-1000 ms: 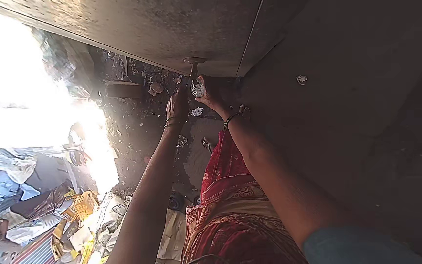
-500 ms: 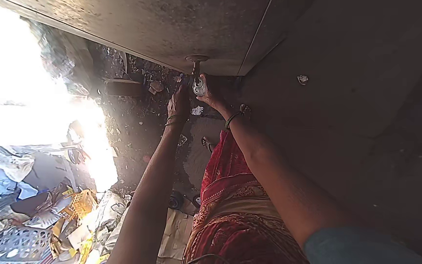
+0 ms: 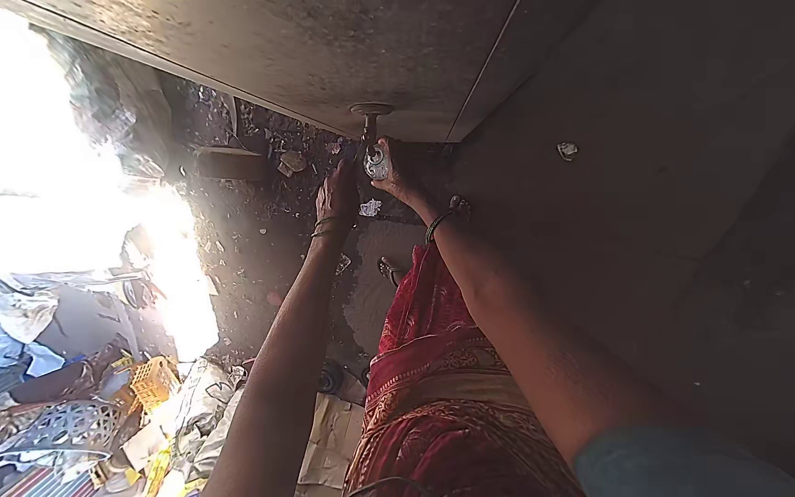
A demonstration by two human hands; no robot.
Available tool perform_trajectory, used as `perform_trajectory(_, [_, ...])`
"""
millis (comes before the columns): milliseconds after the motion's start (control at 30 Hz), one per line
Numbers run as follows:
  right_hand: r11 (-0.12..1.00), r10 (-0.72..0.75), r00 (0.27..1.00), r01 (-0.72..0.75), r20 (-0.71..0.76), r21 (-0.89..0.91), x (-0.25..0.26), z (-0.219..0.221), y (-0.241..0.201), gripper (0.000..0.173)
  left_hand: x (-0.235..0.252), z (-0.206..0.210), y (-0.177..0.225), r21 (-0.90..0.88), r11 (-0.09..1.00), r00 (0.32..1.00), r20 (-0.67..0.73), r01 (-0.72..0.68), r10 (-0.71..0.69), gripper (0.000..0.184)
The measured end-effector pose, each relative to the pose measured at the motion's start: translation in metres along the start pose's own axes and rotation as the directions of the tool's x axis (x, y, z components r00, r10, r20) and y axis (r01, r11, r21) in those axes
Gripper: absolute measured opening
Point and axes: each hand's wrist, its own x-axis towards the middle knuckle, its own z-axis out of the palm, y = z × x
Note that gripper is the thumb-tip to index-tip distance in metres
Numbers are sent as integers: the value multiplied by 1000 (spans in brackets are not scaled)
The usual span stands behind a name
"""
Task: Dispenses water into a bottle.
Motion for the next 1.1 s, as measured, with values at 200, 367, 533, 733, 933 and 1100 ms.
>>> perform_trajectory(200, [999, -47, 998, 48, -33, 24, 1, 2, 5, 94, 1, 1, -1, 9, 1000, 1000, -25, -10, 10, 36])
perform_trajectory(367, [999, -40, 999, 40, -28, 6, 0, 0, 2, 95, 2, 3, -1, -18, 1000, 1000, -12, 14, -15, 37])
perform_trajectory(533, [999, -45, 999, 45, -24, 3, 0, 2, 1, 96, 1, 3, -1, -28, 999, 1000, -12, 24, -25, 38])
perform_trajectory(733, [999, -49, 998, 50, -38, 22, -2, 4, 1, 95, 1, 3, -1, -38, 999, 1000, -18, 12, -13, 37])
perform_trajectory(933, [1000, -22, 999, 22, -27, -5, -3, 3, -2, 96, 2, 6, -4, -50, 999, 999, -31, 5, -7, 37])
perform_trajectory(1100, [1000, -5, 1000, 6, -22, 20, -1, 3, -1, 95, 1, 2, 1, -31, 999, 1000, -15, 15, -16, 35])
